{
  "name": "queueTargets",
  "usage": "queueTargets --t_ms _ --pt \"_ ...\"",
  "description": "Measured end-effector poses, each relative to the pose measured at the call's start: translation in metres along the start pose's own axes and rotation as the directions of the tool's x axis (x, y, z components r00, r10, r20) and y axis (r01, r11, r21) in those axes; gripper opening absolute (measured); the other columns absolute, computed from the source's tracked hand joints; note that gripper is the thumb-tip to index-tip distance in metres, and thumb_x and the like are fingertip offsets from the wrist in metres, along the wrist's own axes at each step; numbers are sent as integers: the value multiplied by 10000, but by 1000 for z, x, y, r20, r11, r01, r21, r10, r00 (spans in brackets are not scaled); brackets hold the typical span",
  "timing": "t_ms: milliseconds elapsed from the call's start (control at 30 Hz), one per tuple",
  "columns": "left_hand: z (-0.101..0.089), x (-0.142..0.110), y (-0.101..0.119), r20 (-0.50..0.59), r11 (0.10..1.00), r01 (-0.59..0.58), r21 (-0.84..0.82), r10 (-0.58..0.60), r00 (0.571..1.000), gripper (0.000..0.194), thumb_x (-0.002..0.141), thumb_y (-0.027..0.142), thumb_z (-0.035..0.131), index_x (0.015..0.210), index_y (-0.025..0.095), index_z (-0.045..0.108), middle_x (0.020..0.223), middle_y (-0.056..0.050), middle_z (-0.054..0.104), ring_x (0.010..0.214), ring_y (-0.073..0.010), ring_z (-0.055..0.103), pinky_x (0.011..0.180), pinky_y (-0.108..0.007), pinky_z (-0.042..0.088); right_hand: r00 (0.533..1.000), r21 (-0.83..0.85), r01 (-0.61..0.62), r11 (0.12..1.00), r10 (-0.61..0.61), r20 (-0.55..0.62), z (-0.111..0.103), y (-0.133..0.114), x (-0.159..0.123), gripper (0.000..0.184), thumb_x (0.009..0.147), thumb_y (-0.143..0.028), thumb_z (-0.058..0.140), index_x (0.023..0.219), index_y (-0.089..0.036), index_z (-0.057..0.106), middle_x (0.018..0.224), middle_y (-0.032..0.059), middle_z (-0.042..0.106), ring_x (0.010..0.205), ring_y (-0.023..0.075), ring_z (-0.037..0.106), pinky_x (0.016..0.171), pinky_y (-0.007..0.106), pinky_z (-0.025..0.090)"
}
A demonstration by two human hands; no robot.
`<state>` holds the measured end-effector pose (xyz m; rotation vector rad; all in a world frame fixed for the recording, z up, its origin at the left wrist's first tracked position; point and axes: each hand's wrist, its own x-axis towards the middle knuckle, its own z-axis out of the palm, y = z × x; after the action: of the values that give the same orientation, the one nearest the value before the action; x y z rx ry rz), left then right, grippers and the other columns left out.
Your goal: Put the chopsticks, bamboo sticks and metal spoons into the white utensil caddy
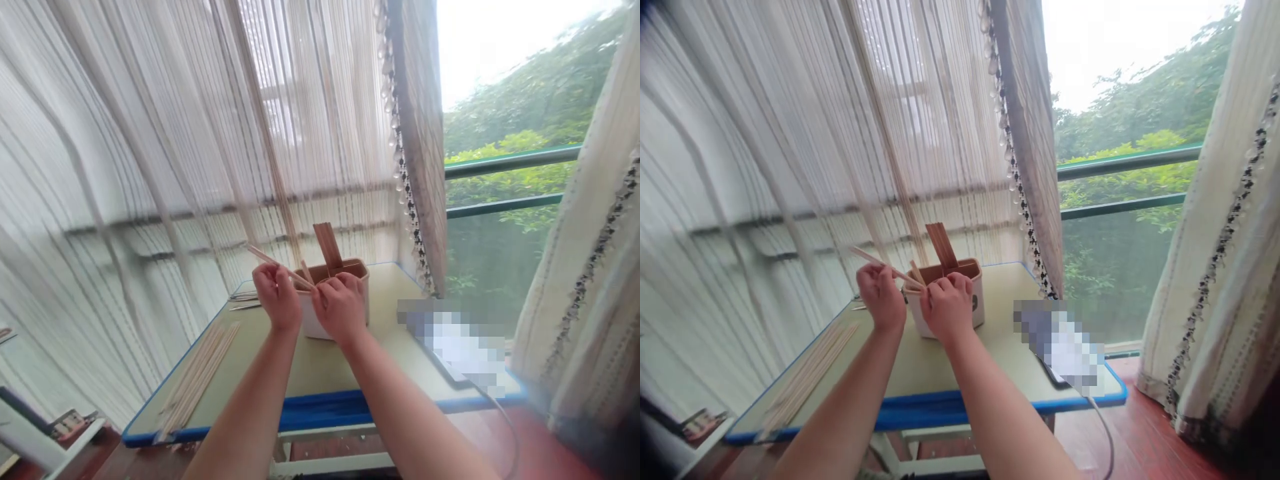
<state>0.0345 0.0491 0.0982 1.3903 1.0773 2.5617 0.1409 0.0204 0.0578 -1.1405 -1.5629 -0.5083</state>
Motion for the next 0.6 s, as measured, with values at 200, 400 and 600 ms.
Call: queueTargets --t_ms 200,400,600 --pt "6 -4 -9 114 992 -4 130 -11 993 141 727 276 606 781 184 512 688 43 518 604 -93 488 586 -219 393 999 0 -35 999 35 -3 -2 1 -1 180 839 -319 522 796 -232 674 808 38 662 1037 240 445 947 395 297" --pt "1 -12 -10 303 979 -111 171 55 951 177 717 304 639 839 185 591 686 28 581 595 -96 528 593 -226 416 998 42 -63 997 64 -23 -1 -2 -2 171 834 -307 529 814 -217 673 805 61 674 1025 249 459 954 409 312" --pt "-3 -16 -13 348 943 -250 219 164 923 232 731 297 636 932 186 607 796 -15 607 758 -142 562 727 -276 451 997 74 -80 994 81 -6 -2 -3 -1 175 837 -302 529 803 -207 671 808 50 686 1010 249 471 966 400 311"
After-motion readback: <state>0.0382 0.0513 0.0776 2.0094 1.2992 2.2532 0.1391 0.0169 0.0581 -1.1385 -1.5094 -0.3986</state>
